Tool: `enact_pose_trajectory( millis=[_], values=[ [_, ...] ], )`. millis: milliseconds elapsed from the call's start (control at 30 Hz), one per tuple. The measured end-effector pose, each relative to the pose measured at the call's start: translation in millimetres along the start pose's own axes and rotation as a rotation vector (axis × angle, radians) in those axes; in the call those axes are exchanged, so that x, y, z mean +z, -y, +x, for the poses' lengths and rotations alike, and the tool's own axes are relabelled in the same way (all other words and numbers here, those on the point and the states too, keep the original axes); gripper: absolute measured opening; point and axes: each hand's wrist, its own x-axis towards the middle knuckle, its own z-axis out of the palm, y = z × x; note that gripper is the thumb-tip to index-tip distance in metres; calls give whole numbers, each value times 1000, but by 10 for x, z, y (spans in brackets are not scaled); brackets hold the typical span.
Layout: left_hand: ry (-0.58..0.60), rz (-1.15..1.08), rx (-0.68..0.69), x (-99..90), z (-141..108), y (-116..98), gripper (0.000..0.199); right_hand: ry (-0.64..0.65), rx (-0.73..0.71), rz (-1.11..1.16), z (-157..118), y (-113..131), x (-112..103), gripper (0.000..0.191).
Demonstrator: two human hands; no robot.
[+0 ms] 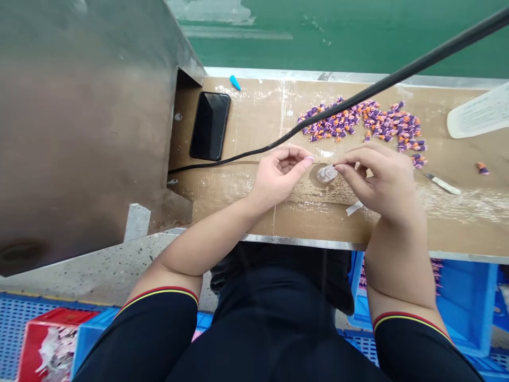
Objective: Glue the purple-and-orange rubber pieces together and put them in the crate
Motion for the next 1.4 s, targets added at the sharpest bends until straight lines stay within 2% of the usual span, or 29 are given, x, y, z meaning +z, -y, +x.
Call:
enact_pose_trajectory(
  millis=[100,200,400,500,667,933,1233,1400],
  values=[
    [-22,0,-25,15,4,-7,42,-108,35,9,-17,45,74,16],
    [-7,-85,-73,41,-9,-10,54,-199,65,137,-40,78,170,16],
    [39,-198,-184,64,-32,-22,62,-275,132,352,-76,178,349,18],
    [44,-276,-209,65,-31,-41,61,-299,116,330,-88,210,406,17],
    [35,-377,-234,72,-33,-67,50,-409,-2,168,-76,221,458,11],
    [37,-304,-203,69,-58,-32,54,-400,-88,113,-77,224,482,6],
    [1,-252,-139,101,-72,-46,51,-365,-28,13,-70,231,477,11],
    [-7,-90,-3,102,-119,-72,46,-330,-1,-63,-75,248,452,18]
  ],
)
